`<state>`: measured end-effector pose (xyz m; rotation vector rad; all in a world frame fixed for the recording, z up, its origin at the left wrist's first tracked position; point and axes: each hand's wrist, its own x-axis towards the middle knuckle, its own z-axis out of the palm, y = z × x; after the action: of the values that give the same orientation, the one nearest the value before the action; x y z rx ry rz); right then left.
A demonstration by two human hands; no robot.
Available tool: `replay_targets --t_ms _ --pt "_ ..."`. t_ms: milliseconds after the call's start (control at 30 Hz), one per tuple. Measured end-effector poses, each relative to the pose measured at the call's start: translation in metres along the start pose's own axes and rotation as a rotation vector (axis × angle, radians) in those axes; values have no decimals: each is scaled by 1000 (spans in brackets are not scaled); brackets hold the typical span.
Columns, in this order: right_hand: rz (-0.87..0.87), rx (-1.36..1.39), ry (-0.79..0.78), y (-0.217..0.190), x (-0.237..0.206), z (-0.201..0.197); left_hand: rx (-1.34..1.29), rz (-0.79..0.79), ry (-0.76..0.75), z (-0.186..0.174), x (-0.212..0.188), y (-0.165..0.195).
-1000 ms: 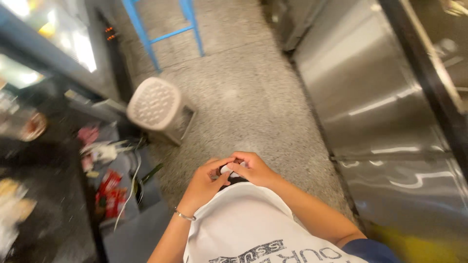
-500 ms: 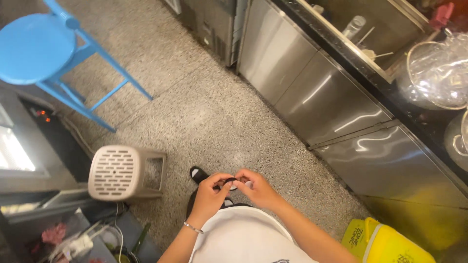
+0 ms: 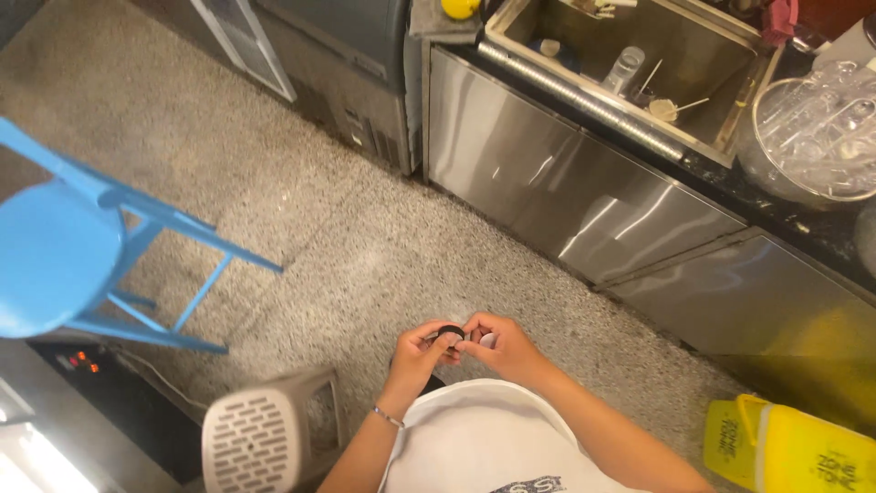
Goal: The person repeatedly picks black and white circular caps from a metal bowl, aligns them, and presses them together by hand. The person moves between the counter and the sink area, handling the caps one at a time and placing the assembled pairs back into the bowl. At the end, the person rinses the bowl under running water.
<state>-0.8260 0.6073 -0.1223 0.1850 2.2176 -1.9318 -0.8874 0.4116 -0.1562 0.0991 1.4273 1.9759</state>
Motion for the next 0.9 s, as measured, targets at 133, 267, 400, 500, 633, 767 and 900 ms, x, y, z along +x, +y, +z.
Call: replay_targets --t_ms 133,267,400,500,633,767,900 --pt "2 77 27 -15 65 19 -278 -6 24 -32 38 18" --pt "-19 20 77 -15 106 26 -243 11 69 -51 68 30" --pt "48 54 39 -12 140 13 -80 -80 2 -75 102 55" --pt "45 32 -65 -14 171 -5 33 -132 -56 -88 129 76" --pt "-11 -78 -90 -26 220 -37 66 -106 6 -79 175 92" --pt "18 -166 -153 -47 272 -86 106 -32 -3 -62 233 111" --pt "12 -173 -210 -71 327 -143 236 -86 79 -38 289 141"
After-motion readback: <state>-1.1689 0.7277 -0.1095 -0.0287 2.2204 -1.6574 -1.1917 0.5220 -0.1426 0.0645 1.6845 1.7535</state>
